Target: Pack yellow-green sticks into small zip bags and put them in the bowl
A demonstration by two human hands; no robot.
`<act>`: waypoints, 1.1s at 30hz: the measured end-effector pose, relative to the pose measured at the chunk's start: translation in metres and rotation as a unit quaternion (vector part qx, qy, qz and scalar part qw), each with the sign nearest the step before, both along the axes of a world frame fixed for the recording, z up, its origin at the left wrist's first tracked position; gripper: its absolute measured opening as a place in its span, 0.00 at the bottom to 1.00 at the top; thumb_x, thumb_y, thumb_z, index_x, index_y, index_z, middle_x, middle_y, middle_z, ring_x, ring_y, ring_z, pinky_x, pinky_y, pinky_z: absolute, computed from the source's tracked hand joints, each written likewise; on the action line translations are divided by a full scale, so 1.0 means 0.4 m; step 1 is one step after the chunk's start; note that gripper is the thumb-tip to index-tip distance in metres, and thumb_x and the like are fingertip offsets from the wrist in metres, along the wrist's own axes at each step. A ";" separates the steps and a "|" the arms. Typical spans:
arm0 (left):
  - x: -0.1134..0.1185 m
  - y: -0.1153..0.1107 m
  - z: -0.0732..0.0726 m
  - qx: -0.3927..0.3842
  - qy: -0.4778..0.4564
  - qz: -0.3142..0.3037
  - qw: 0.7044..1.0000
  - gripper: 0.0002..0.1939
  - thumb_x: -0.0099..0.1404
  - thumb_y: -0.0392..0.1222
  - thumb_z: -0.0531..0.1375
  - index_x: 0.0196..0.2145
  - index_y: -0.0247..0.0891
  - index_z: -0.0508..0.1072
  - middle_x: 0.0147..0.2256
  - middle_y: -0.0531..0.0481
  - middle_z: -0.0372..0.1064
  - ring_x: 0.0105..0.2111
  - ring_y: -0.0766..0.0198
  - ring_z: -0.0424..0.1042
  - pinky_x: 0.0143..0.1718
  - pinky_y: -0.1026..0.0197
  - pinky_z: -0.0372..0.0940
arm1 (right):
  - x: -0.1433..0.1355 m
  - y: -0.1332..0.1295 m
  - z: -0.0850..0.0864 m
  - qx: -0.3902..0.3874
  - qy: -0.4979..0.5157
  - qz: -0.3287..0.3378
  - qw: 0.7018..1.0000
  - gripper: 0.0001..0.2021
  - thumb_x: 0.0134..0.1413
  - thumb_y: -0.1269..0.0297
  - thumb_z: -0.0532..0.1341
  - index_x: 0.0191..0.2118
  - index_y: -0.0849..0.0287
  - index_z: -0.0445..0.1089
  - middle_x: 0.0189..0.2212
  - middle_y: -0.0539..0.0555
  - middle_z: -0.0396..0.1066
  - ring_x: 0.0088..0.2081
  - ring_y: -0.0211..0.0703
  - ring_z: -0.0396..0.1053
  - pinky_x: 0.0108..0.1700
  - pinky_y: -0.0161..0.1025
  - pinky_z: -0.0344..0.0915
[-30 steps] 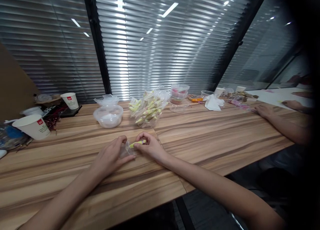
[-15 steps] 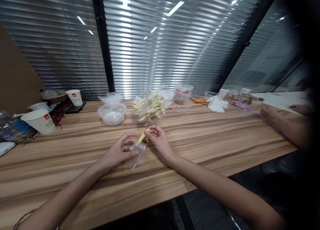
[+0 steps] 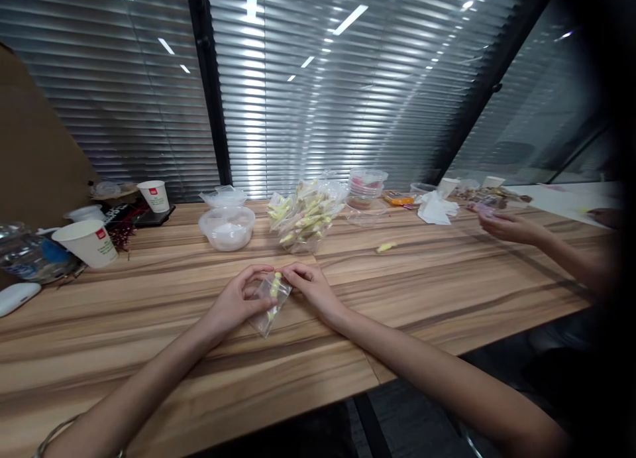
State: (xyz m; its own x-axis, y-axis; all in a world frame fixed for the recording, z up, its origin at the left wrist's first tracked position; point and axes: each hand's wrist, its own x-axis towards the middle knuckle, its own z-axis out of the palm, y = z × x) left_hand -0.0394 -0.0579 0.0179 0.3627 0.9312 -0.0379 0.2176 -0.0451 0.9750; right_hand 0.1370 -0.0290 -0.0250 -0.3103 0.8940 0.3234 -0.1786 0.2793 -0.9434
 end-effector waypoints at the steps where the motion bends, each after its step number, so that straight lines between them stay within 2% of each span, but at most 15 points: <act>1: -0.001 0.000 0.001 0.003 0.000 0.004 1.000 0.31 0.50 0.44 0.65 0.50 0.42 0.59 0.48 0.46 0.63 0.39 0.66 0.69 0.37 0.67 0.66 | 0.000 -0.001 0.002 0.008 -0.007 0.008 1.000 0.15 0.53 0.55 0.56 0.37 0.62 0.71 0.37 0.54 0.68 0.39 0.35 0.64 0.46 0.34 0.59; 6: -0.003 0.001 -0.003 0.009 0.003 0.005 1.000 0.30 0.50 0.45 0.65 0.50 0.41 0.59 0.50 0.44 0.61 0.36 0.68 0.69 0.32 0.68 0.66 | 0.001 -0.012 0.010 0.033 -0.033 0.071 0.996 0.16 0.54 0.55 0.55 0.42 0.58 0.72 0.47 0.54 0.65 0.50 0.37 0.61 0.56 0.36 0.52; 9: -0.003 0.001 -0.003 -0.005 0.002 -0.004 1.000 0.30 0.51 0.45 0.64 0.50 0.41 0.59 0.50 0.45 0.61 0.39 0.66 0.70 0.36 0.66 0.66 | 0.000 -0.014 0.011 -0.013 -0.009 0.094 0.995 0.17 0.54 0.54 0.55 0.44 0.59 0.71 0.47 0.55 0.65 0.50 0.38 0.61 0.56 0.37 0.53; 11: -0.003 0.000 -0.001 -0.020 -0.004 -0.008 1.000 0.30 0.52 0.45 0.64 0.51 0.43 0.58 0.51 0.46 0.62 0.43 0.65 0.69 0.41 0.65 0.66 | -0.001 -0.009 0.007 -0.067 0.034 0.090 0.993 0.18 0.54 0.55 0.55 0.46 0.60 0.69 0.46 0.56 0.65 0.48 0.39 0.63 0.52 0.38 0.57; 13: -0.005 0.000 0.002 -0.033 -0.002 -0.005 0.999 0.32 0.51 0.45 0.64 0.52 0.43 0.57 0.51 0.46 0.62 0.44 0.63 0.69 0.42 0.64 0.65 | 0.001 0.004 -0.005 -0.122 0.101 0.034 0.987 0.18 0.51 0.57 0.57 0.46 0.60 0.66 0.45 0.57 0.65 0.42 0.37 0.65 0.46 0.36 0.61; 15: -0.006 -0.001 0.004 -0.043 0.006 0.001 0.999 0.33 0.51 0.46 0.65 0.52 0.43 0.57 0.50 0.46 0.62 0.44 0.63 0.69 0.41 0.65 0.65 | 0.006 0.024 -0.022 -0.162 0.175 -0.067 0.969 0.20 0.47 0.63 0.60 0.48 0.58 0.62 0.46 0.55 0.63 0.38 0.33 0.65 0.42 0.33 0.62; 17: -0.007 -0.001 0.006 -0.050 0.016 0.001 0.999 0.33 0.50 0.46 0.65 0.52 0.42 0.57 0.50 0.44 0.63 0.44 0.62 0.69 0.40 0.64 0.66 | 0.012 0.045 -0.040 -0.180 0.224 -0.153 0.946 0.26 0.43 0.67 0.60 0.51 0.55 0.58 0.49 0.53 0.61 0.38 0.32 0.65 0.43 0.33 0.63; 19: -0.006 -0.001 0.006 -0.049 0.021 -0.003 0.999 0.33 0.49 0.47 0.65 0.52 0.41 0.58 0.50 0.44 0.63 0.44 0.61 0.69 0.40 0.64 0.65 | 0.017 0.059 -0.053 -0.185 0.224 -0.180 0.940 0.30 0.42 0.69 0.58 0.55 0.53 0.54 0.51 0.53 0.59 0.42 0.34 0.65 0.45 0.34 0.64; 24: -0.003 0.000 0.006 -0.056 0.021 -0.010 0.998 0.31 0.51 0.46 0.64 0.51 0.41 0.60 0.48 0.45 0.65 0.42 0.63 0.69 0.38 0.66 0.64 | 0.018 0.069 -0.052 -0.187 0.162 -0.117 0.962 0.36 0.44 0.67 0.59 0.61 0.52 0.46 0.54 0.52 0.57 0.52 0.35 0.60 0.53 0.34 0.59; 26: -0.003 0.000 0.004 -0.062 0.023 -0.009 0.998 0.30 0.51 0.46 0.64 0.50 0.40 0.60 0.47 0.45 0.65 0.41 0.64 0.69 0.36 0.67 0.63 | 0.020 0.076 -0.043 -0.189 0.136 -0.068 0.970 0.35 0.44 0.66 0.60 0.60 0.54 0.50 0.55 0.53 0.56 0.52 0.35 0.60 0.54 0.34 0.57; 28: -0.005 0.000 0.002 -0.065 0.029 -0.009 0.997 0.29 0.51 0.47 0.64 0.48 0.41 0.61 0.45 0.46 0.66 0.38 0.66 0.68 0.34 0.69 0.62 | 0.028 0.090 -0.035 -0.172 0.088 -0.016 0.981 0.28 0.45 0.64 0.59 0.56 0.58 0.58 0.52 0.54 0.60 0.51 0.38 0.62 0.54 0.36 0.57; 30: -0.006 0.000 -0.001 -0.062 0.027 -0.012 0.998 0.27 0.51 0.46 0.64 0.47 0.41 0.61 0.43 0.48 0.67 0.37 0.68 0.67 0.33 0.70 0.61 | 0.042 0.104 -0.028 -0.120 0.001 -0.003 0.993 0.21 0.48 0.63 0.57 0.50 0.61 0.65 0.47 0.56 0.65 0.47 0.39 0.64 0.52 0.39 0.58; 31: -0.007 0.000 -0.002 -0.060 0.024 -0.014 0.998 0.26 0.51 0.46 0.64 0.47 0.42 0.61 0.42 0.49 0.66 0.36 0.68 0.67 0.34 0.70 0.61 | 0.052 0.109 -0.025 -0.070 -0.060 -0.021 0.996 0.18 0.50 0.63 0.55 0.47 0.62 0.67 0.44 0.56 0.66 0.46 0.40 0.64 0.51 0.40 0.58; 32: -0.007 0.001 -0.002 -0.059 0.020 -0.014 0.998 0.26 0.51 0.46 0.64 0.46 0.42 0.61 0.42 0.49 0.66 0.36 0.69 0.67 0.34 0.70 0.60 | 0.062 0.112 -0.022 -0.004 -0.130 -0.054 0.990 0.16 0.52 0.64 0.53 0.45 0.62 0.69 0.43 0.56 0.67 0.44 0.40 0.64 0.51 0.41 0.58; 33: -0.007 0.001 -0.003 -0.060 0.018 -0.015 0.998 0.26 0.51 0.46 0.64 0.46 0.41 0.61 0.41 0.49 0.66 0.36 0.69 0.67 0.34 0.70 0.60 | 0.073 0.113 -0.020 0.068 -0.205 -0.093 0.972 0.15 0.53 0.65 0.52 0.43 0.61 0.70 0.42 0.56 0.67 0.45 0.40 0.63 0.52 0.41 0.56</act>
